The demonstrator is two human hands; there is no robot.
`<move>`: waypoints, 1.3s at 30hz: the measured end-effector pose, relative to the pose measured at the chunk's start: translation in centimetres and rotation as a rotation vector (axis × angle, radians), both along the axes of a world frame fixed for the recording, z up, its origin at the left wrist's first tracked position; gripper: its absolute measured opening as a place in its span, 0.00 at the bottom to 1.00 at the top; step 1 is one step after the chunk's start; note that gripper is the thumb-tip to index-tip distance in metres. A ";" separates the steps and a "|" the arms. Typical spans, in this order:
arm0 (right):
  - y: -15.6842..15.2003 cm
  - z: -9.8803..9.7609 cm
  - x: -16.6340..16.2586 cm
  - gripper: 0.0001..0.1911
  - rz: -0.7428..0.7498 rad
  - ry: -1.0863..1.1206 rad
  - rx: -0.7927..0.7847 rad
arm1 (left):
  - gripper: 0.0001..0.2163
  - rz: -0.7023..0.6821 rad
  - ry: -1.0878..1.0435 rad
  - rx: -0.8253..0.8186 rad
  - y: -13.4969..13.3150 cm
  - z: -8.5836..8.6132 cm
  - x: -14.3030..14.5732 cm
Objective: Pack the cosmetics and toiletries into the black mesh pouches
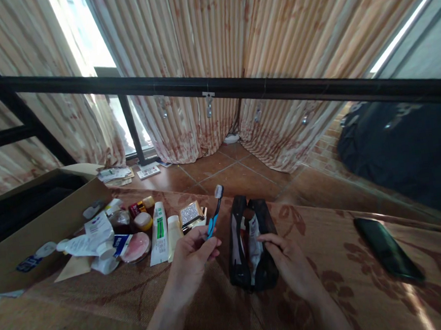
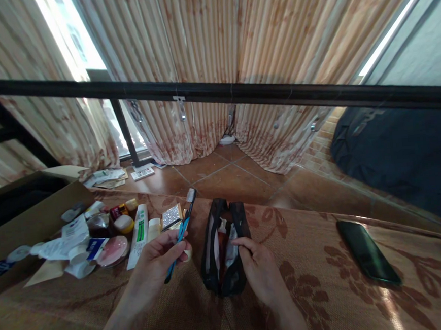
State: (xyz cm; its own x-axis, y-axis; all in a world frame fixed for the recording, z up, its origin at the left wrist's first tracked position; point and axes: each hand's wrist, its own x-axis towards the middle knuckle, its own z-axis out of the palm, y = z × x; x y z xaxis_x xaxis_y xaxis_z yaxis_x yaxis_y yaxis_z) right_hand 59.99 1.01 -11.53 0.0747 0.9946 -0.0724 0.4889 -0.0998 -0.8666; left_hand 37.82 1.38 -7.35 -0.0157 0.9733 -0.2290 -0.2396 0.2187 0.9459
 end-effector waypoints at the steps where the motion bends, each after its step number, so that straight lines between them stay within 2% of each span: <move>1: 0.0 0.0 0.0 0.17 0.006 -0.008 -0.001 | 0.14 0.002 0.011 -0.005 0.0 0.0 0.0; 12: -0.1 0.1 0.0 0.19 0.012 0.007 0.026 | 0.12 0.005 0.105 0.020 0.2 -0.5 0.3; 20: -0.1 0.1 -0.1 0.18 0.008 0.035 0.045 | 0.12 0.037 0.163 0.022 0.2 0.0 0.4; 39: -0.1 0.3 0.0 0.19 0.027 -0.039 0.018 | 0.11 0.025 0.145 0.039 0.3 -0.7 0.4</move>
